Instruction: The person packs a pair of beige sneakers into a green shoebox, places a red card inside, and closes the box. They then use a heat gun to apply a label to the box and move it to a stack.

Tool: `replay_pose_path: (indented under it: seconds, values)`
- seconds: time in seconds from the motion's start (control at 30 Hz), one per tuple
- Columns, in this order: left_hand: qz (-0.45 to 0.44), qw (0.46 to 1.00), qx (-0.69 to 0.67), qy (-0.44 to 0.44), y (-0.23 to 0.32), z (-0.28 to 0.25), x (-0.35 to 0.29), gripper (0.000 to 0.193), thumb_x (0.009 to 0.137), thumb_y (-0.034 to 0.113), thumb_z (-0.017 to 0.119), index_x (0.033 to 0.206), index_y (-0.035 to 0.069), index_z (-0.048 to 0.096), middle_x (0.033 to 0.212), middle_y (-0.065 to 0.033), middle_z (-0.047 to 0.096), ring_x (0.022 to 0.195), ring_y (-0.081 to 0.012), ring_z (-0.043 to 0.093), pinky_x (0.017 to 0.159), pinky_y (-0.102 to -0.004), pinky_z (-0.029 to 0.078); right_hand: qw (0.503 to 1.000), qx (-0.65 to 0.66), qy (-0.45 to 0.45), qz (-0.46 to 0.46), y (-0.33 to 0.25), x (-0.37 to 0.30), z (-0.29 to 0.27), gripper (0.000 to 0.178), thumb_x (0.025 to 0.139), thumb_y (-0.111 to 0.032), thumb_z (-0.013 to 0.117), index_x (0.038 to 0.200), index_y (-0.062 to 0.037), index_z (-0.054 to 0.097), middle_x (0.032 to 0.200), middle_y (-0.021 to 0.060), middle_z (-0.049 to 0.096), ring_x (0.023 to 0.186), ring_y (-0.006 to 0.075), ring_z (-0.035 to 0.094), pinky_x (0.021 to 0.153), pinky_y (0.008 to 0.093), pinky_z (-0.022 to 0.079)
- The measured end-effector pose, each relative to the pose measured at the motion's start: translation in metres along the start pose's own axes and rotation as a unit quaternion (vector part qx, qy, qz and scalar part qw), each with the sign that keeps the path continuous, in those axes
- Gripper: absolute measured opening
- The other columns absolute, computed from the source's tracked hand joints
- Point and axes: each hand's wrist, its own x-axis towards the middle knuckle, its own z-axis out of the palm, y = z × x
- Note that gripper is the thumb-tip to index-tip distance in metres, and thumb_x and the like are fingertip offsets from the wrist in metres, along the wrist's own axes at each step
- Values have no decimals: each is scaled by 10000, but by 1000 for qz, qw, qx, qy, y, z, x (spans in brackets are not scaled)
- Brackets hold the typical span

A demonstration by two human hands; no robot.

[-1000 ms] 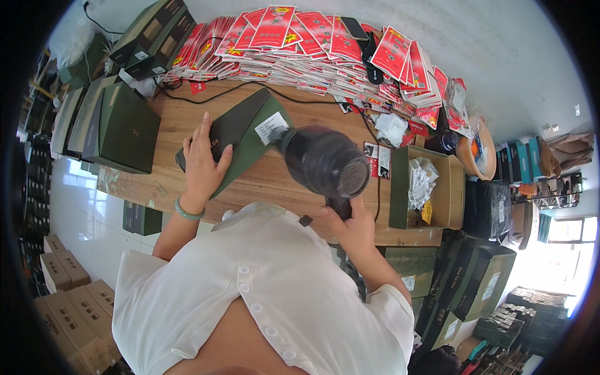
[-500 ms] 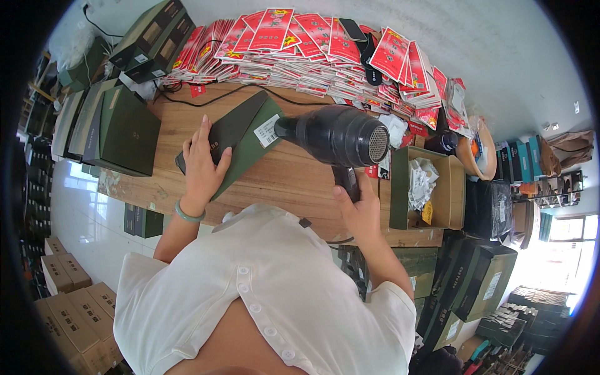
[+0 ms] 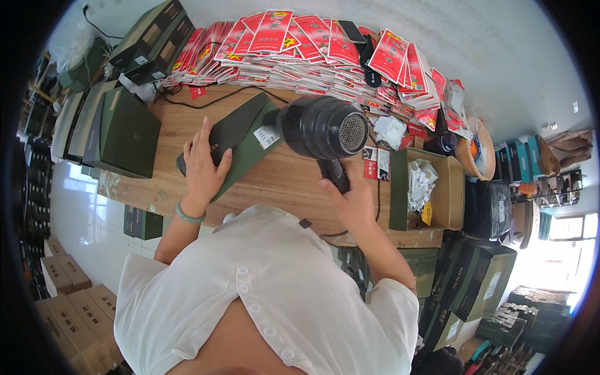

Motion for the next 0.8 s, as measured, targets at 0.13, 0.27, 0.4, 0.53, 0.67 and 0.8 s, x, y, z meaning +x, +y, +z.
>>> replay_pose_path:
  seconds: [0.13,0.27,0.4,0.53,0.67,0.8]
  values:
    - [-3,1000,4,-9,0,2,2,778,848,268,685,1477,-22,331,1263,-199,557,1195,-345,501,1040,-463,316,1000,-16,13,-14,-10,-10,8,562,833,-335,768,1266,-49,553,957,173,667,835,307,664,751,372,514]
    - [-37,998,32,-35,-3,5,-2,728,876,248,672,1481,0,353,1366,-204,522,1206,-348,500,1039,-447,350,999,-13,-20,31,-19,-21,7,540,816,-384,766,1223,-80,582,914,185,668,846,360,670,740,420,519]
    - [-5,1000,18,-15,-9,10,1,659,937,213,601,1499,7,326,1476,-195,452,1284,-372,464,1087,-454,315,995,54,-74,47,-26,-22,-7,509,851,-474,712,1170,-104,569,832,168,644,780,373,654,669,450,502]
    - [0,1000,18,-21,1,11,7,667,971,223,551,1534,24,254,1458,-200,472,1301,-346,471,1092,-474,296,996,25,-45,67,-18,-35,-13,559,853,-525,696,1211,-121,548,810,165,633,763,368,652,658,455,492]
    - [10,1000,8,-21,-3,11,12,665,974,229,548,1534,24,253,1453,-204,474,1294,-348,477,1088,-479,295,993,51,-30,102,-17,-45,-25,601,837,-545,704,1236,-125,544,849,180,650,789,368,661,679,444,503]
    - [-7,999,27,-24,-9,8,4,665,921,238,628,1471,-20,358,1459,-204,457,1243,-388,468,1073,-452,321,996,34,11,83,1,-42,-8,548,833,-457,736,1209,-94,573,886,173,654,806,343,653,733,426,510]
